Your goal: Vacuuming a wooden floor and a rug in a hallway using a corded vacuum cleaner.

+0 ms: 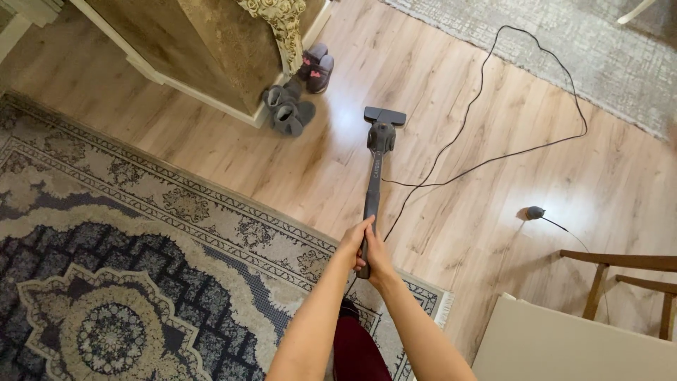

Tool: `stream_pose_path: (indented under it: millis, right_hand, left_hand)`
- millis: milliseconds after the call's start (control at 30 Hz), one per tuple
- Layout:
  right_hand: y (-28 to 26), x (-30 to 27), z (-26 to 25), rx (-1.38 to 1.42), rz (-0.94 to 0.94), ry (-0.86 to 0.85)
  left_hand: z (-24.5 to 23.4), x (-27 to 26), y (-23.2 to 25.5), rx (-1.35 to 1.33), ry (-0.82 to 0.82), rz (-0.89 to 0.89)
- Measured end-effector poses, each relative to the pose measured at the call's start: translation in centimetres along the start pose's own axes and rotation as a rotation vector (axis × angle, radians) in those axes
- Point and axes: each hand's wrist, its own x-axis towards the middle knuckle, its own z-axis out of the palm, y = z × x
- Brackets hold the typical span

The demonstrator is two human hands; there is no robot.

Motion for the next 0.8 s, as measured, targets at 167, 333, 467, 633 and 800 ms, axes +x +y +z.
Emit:
stream_pose_path:
  millis: [167,333,467,633,800]
  right_hand:
    - [-0.5,-1.2,0.2,-0.012,0.016,-0.007]
    - [0.4,-1.3,-0.8,-0.001,0.025,-0.068]
    - [1.1,-2.6,-0.8,0.014,-0.001,-0.110]
    - [2.5,-5.3,0.1,0.048,-0.007,-0.118]
    - [4.3,-8.8,1.5,0.095,0.023,-0.079]
  left_hand:
    - [0.6,-0.5,-0.3,-0.017,0.024,0.034]
    - [0.8,-1.7,-0.7,0.018,0.055,0.040]
    - [1.0,-2.4,-1.7,0.022,0.109,0.033]
    - [-0.1,-3.5,-3.7,0.012,0.133,0.036]
    - [-1.6,-5.8,-6.3,-0.019,0.151,0.069]
